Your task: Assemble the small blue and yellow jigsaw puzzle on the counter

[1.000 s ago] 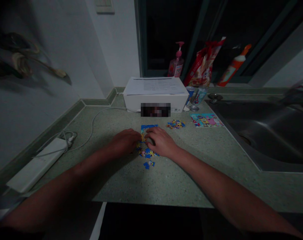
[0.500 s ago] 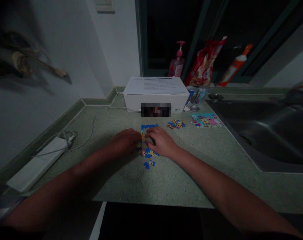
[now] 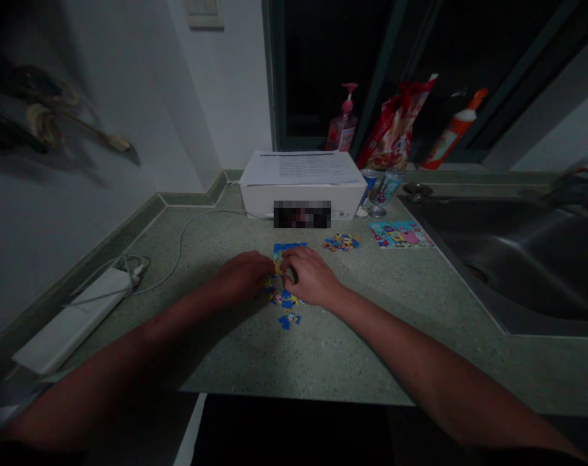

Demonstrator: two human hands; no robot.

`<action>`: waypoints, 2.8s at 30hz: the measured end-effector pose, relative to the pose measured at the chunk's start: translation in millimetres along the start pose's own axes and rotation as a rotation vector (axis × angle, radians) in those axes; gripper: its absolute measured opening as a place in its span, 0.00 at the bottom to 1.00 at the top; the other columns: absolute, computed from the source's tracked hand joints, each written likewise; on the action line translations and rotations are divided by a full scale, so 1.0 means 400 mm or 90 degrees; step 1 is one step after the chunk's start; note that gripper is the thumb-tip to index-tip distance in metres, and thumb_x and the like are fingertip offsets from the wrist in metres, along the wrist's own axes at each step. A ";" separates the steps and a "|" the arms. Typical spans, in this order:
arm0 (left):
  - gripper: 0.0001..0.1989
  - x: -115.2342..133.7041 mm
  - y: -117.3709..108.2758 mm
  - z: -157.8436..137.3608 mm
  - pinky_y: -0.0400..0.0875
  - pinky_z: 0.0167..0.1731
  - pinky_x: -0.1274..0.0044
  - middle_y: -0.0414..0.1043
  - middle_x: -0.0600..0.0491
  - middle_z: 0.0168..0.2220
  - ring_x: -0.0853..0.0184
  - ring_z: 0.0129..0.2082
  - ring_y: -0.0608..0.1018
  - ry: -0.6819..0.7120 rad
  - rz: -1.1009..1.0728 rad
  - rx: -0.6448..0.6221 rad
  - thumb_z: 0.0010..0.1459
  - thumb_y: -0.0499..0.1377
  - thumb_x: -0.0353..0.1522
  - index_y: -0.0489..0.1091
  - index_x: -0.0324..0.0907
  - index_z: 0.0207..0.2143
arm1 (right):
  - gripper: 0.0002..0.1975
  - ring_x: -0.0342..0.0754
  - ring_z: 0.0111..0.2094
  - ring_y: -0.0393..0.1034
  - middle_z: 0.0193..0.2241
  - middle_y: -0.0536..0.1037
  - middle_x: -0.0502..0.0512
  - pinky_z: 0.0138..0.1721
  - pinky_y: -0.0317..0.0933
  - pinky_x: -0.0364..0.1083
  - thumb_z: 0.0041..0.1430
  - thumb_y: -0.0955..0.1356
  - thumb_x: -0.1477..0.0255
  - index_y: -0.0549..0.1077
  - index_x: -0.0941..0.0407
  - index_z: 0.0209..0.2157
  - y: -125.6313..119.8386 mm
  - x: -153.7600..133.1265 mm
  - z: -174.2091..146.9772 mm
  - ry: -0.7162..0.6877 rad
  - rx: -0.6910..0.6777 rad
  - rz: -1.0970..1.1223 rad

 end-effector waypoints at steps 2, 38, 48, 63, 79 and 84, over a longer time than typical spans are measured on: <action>0.19 0.005 -0.009 -0.007 0.72 0.50 0.62 0.86 0.49 0.48 0.55 0.47 0.80 0.007 -0.011 0.015 0.68 0.51 0.24 0.81 0.48 0.44 | 0.10 0.65 0.59 0.78 0.55 0.84 0.63 0.63 0.71 0.68 0.59 0.73 0.77 0.82 0.50 0.41 0.001 0.001 0.001 0.002 0.002 0.005; 0.18 -0.008 0.016 0.005 0.70 0.49 0.64 0.85 0.44 0.50 0.54 0.48 0.81 0.008 -0.035 -0.004 0.67 0.54 0.23 0.81 0.43 0.50 | 0.06 0.64 0.60 0.77 0.57 0.83 0.60 0.63 0.71 0.69 0.64 0.74 0.72 0.80 0.47 0.42 -0.003 -0.004 0.007 0.006 0.009 0.006; 0.15 -0.008 0.013 0.006 0.71 0.48 0.66 0.85 0.44 0.48 0.55 0.47 0.81 0.001 -0.020 0.005 0.68 0.54 0.22 0.80 0.41 0.44 | 0.11 0.63 0.60 0.77 0.55 0.83 0.60 0.63 0.70 0.67 0.64 0.71 0.76 0.83 0.47 0.43 -0.031 -0.006 0.000 -0.009 0.020 0.012; 0.19 -0.046 -0.019 -0.016 0.74 0.45 0.61 0.85 0.44 0.48 0.53 0.45 0.80 -0.128 -0.005 0.028 0.74 0.51 0.30 0.83 0.45 0.49 | 0.11 0.62 0.56 0.78 0.49 0.84 0.59 0.60 0.71 0.65 0.68 0.68 0.74 0.82 0.47 0.43 -0.063 0.033 -0.016 -0.010 0.029 -0.043; 0.07 -0.062 -0.044 -0.033 0.69 0.39 0.72 0.88 0.52 0.42 0.58 0.41 0.84 -0.138 -0.164 -0.176 0.64 0.66 0.35 0.85 0.47 0.41 | 0.12 0.63 0.55 0.77 0.49 0.84 0.62 0.58 0.70 0.63 0.70 0.68 0.75 0.84 0.52 0.45 -0.063 0.025 -0.019 -0.032 -0.002 -0.111; 0.09 -0.059 -0.034 -0.033 0.70 0.41 0.71 0.88 0.51 0.41 0.56 0.42 0.85 -0.141 -0.160 -0.171 0.65 0.63 0.32 0.85 0.47 0.39 | 0.12 0.62 0.54 0.77 0.48 0.84 0.63 0.58 0.68 0.62 0.71 0.67 0.76 0.83 0.53 0.45 -0.058 0.024 -0.019 -0.041 -0.004 -0.115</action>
Point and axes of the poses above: each hand's wrist, its own z-axis towards the middle knuckle, its own y-axis out of the palm, x = y × z, the point moved 4 cm from there along z, towards the middle knuckle
